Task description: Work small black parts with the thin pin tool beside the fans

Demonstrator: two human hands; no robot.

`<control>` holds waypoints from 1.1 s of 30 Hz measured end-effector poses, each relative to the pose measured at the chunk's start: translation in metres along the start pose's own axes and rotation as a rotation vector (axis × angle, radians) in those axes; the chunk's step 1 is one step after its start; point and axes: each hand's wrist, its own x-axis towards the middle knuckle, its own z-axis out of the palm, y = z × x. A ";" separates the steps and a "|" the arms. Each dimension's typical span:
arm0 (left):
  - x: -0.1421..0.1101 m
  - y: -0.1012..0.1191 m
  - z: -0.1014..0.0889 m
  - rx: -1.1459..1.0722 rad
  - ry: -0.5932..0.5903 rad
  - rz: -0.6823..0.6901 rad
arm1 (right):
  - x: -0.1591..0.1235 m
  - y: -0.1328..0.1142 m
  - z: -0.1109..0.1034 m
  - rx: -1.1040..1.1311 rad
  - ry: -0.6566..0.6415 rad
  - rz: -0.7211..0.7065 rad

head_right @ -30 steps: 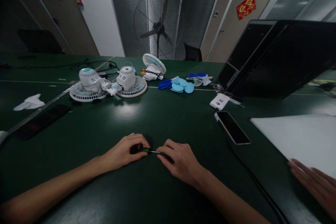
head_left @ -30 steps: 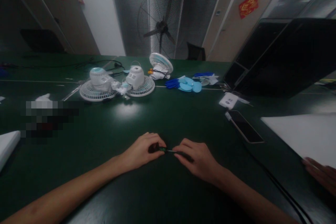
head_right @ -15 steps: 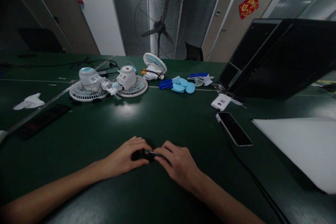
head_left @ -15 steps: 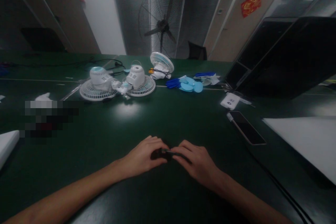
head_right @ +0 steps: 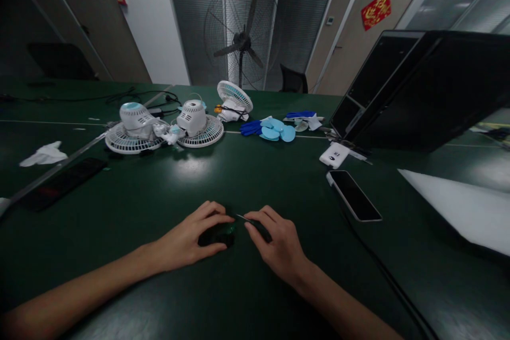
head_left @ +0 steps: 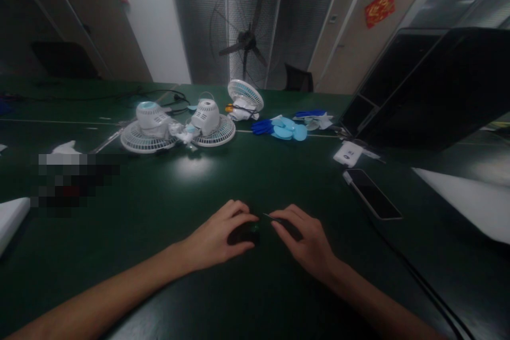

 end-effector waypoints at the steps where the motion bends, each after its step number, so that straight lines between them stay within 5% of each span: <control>1: -0.001 0.002 -0.001 0.044 -0.003 0.025 | -0.001 0.000 0.000 0.009 -0.003 0.003; 10: -0.013 0.004 0.013 0.343 -0.023 0.141 | -0.011 0.002 -0.001 0.027 0.011 0.063; 33: -0.014 0.004 0.018 0.335 0.001 0.064 | -0.010 0.004 -0.006 0.068 -0.040 0.127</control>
